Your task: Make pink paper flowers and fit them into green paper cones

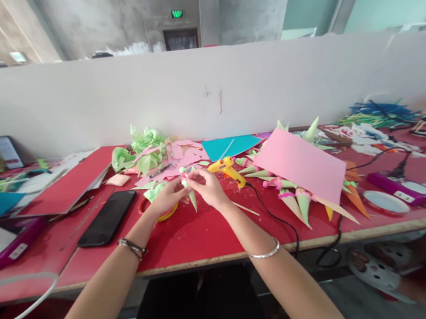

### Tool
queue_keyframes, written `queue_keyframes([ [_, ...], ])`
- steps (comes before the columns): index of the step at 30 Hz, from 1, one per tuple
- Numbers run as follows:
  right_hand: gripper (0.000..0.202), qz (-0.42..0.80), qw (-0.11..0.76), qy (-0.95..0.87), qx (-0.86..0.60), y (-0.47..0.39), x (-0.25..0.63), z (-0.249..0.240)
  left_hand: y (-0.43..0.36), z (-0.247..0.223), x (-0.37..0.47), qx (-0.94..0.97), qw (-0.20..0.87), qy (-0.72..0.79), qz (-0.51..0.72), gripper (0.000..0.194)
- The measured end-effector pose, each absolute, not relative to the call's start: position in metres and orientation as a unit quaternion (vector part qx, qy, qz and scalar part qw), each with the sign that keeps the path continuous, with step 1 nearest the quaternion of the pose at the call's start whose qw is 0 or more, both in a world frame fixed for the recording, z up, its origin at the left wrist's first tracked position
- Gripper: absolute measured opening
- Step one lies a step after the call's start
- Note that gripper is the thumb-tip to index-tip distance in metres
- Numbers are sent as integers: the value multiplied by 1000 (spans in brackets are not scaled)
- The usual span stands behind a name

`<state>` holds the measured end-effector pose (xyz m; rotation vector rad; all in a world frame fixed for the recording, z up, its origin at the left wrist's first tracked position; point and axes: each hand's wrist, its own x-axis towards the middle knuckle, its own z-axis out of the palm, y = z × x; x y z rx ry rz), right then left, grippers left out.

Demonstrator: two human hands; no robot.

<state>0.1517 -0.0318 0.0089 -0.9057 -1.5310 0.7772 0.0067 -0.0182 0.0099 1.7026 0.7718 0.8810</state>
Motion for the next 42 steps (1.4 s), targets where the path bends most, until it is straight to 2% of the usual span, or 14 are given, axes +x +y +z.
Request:
queue_keyframes([
  [19, 21, 362, 577, -625, -381, -33, 149, 7, -13, 7, 4, 743, 477, 271, 384, 47],
  [25, 27, 377, 528, -641, -409, -33, 149, 7, -9, 3, 3, 759, 442, 287, 382, 46],
  [28, 23, 376, 520, -630, -437, -30, 150, 4, -8, 2, 2, 796, 375, 310, 361, 44],
  [34, 22, 355, 464, -618, -525, -24, 153, -6, -6, 13, -14, 836, 126, 441, 301, 40],
  [38, 23, 351, 438, -628, -539, -24, 155, -10, -4, 20, -29, 792, -4, 508, 338, 35],
  [40, 23, 325, 429, -631, -559, -26, 155, -10, -1, 17, -37, 761, -47, 564, 316, 41],
  [42, 21, 298, 422, -632, -578, -28, 155, -7, 2, 12, -42, 751, -45, 614, 239, 53],
])
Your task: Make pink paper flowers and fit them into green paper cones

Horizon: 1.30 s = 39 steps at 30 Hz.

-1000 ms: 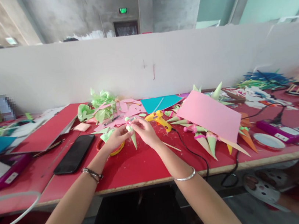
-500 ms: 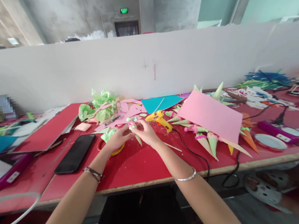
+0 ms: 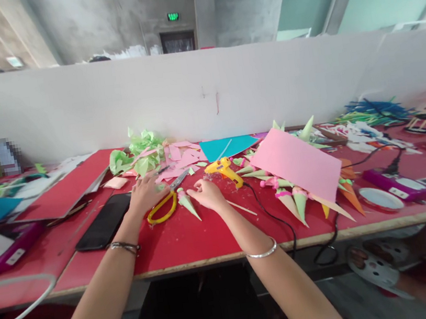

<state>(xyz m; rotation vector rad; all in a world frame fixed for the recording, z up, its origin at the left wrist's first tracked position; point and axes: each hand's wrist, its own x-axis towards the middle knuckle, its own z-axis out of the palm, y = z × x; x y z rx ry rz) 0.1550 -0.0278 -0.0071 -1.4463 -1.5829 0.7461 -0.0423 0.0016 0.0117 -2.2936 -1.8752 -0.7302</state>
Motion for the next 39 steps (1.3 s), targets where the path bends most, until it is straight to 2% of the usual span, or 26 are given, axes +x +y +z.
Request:
queue_keyframes([
  [2, 19, 281, 420, -636, -583, -29, 155, -4, 4, 7, -46, -757, 26, -630, -168, 61],
  [5, 18, 258, 432, -646, -574, -29, 155, -1, 7, 4, -47, -776, 27, -612, -149, 56],
  [8, 17, 242, 471, -653, -542, -30, 153, 0, 10, 6, -44, -787, 16, -585, -194, 48],
  [12, 13, 249, 511, -676, -469, -32, 149, 4, 9, 9, -35, -814, -52, -498, -295, 51],
  [16, 17, 246, 511, -716, -407, -35, 148, 7, 2, 11, -23, -839, -130, -408, -335, 48],
  [20, 19, 239, 492, -729, -411, -35, 149, 7, -1, 12, -18, -841, -182, -371, -350, 48],
  [27, 19, 208, 490, -719, -446, -31, 152, 4, -5, 12, -14, -838, -179, -368, -360, 47],
  [34, 14, 348, 497, -656, -448, -27, 152, -3, -11, 13, -8, -846, -193, -355, -348, 54],
  [39, 15, 374, 514, -627, -451, -26, 152, -3, -11, 12, -4, -862, -136, -346, -345, 58],
])
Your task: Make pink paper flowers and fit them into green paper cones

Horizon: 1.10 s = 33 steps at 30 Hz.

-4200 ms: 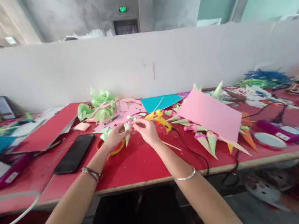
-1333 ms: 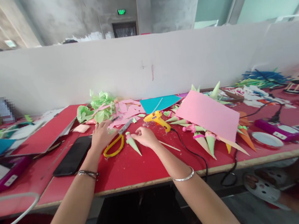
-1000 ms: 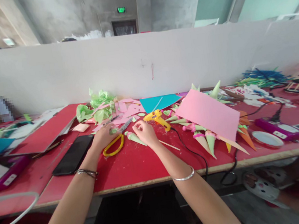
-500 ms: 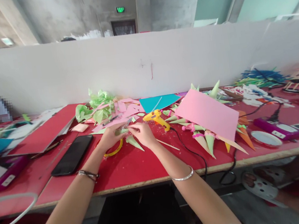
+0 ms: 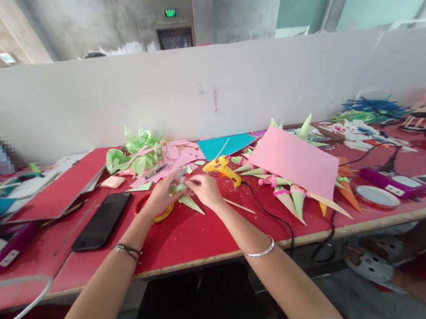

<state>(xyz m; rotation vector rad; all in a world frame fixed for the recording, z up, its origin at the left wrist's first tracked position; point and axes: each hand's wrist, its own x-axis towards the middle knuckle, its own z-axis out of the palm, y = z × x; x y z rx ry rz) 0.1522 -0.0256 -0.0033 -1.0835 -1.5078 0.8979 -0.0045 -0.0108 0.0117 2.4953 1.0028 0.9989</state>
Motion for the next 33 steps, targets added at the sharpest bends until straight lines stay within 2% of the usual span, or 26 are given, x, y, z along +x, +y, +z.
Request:
queue_keyframes([
  [3, 9, 383, 518, -625, -441, -25, 152, -4, -10, 11, -4, 872, 89, 354, 327, 57],
  [12, 12, 397, 504, -649, -410, -24, 153, -6, -12, 12, -5, 880, 2, 369, 300, 57],
  [17, 6, 329, 476, -699, -420, -27, 153, -1, -10, 12, -6, 880, -22, 370, 298, 53],
  [23, 8, 224, 480, -735, -423, -34, 151, 9, -11, 14, -7, 890, -12, 328, 317, 40],
  [27, 7, 267, 528, -704, -394, -37, 148, 13, -7, 15, -9, 884, 8, 327, 332, 33],
  [33, 14, 412, 592, -593, -357, -35, 148, 12, 1, 12, -28, 819, -85, 484, 296, 29],
])
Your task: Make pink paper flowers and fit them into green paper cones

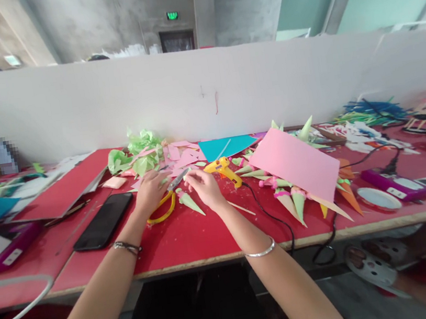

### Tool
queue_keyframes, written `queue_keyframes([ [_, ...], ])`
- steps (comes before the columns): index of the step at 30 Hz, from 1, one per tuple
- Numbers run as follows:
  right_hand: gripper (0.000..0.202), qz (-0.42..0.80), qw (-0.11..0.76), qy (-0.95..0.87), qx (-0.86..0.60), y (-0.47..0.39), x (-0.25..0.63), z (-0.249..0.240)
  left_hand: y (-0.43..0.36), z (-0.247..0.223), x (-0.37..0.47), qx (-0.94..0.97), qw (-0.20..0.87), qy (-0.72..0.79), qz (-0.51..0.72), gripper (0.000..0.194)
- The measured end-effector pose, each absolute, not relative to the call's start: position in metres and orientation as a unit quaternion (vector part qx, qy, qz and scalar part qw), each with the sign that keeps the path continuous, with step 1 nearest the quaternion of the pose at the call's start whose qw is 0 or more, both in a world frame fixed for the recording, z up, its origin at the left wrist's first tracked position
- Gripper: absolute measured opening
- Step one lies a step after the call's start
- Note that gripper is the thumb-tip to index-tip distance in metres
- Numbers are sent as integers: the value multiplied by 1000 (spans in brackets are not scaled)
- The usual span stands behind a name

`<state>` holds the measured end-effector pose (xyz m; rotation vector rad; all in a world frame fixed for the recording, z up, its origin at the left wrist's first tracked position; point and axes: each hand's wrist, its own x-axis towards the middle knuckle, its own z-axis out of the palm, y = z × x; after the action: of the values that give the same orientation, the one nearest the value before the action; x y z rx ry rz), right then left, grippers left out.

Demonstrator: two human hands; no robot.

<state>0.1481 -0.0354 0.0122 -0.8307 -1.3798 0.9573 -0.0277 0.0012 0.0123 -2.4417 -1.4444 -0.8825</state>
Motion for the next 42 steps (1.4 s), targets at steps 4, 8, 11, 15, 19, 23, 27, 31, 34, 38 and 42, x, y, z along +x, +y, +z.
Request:
queue_keyframes([
  [4, 20, 434, 593, -572, -365, -32, 149, 8, 0, 7, -35, -776, 97, -572, -248, 28],
  [8, 19, 429, 589, -575, -371, -34, 149, 11, -1, 4, -34, -788, 97, -564, -226, 27],
  [11, 20, 423, 581, -585, -375, -37, 149, 14, 0, 5, -30, -797, 101, -535, -261, 28],
  [15, 19, 421, 578, -584, -385, -37, 148, 13, 2, 5, -25, -831, 68, -488, -259, 30],
  [19, 23, 459, 581, -558, -376, -32, 148, 8, -2, 5, -21, -873, 15, -434, -221, 34],
  [23, 23, 474, 579, -544, -380, -31, 149, 7, -7, 8, -20, -905, -28, -384, -179, 44],
  [27, 23, 465, 564, -572, -372, -34, 149, 9, -7, 8, -19, -911, -33, -373, -171, 35],
  [31, 23, 467, 570, -563, -375, -34, 148, 10, -4, 6, -19, -907, -53, -376, -182, 33],
  [34, 25, 487, 560, -553, -379, -34, 148, 11, -3, 6, -19, -903, -71, -376, -195, 36],
  [38, 27, 447, 566, -575, -386, -36, 149, 11, -3, 10, -19, -904, -99, -353, -219, 37],
  [42, 25, 421, 561, -600, -384, -35, 150, 9, -3, 13, -21, -898, -128, -344, -243, 39],
])
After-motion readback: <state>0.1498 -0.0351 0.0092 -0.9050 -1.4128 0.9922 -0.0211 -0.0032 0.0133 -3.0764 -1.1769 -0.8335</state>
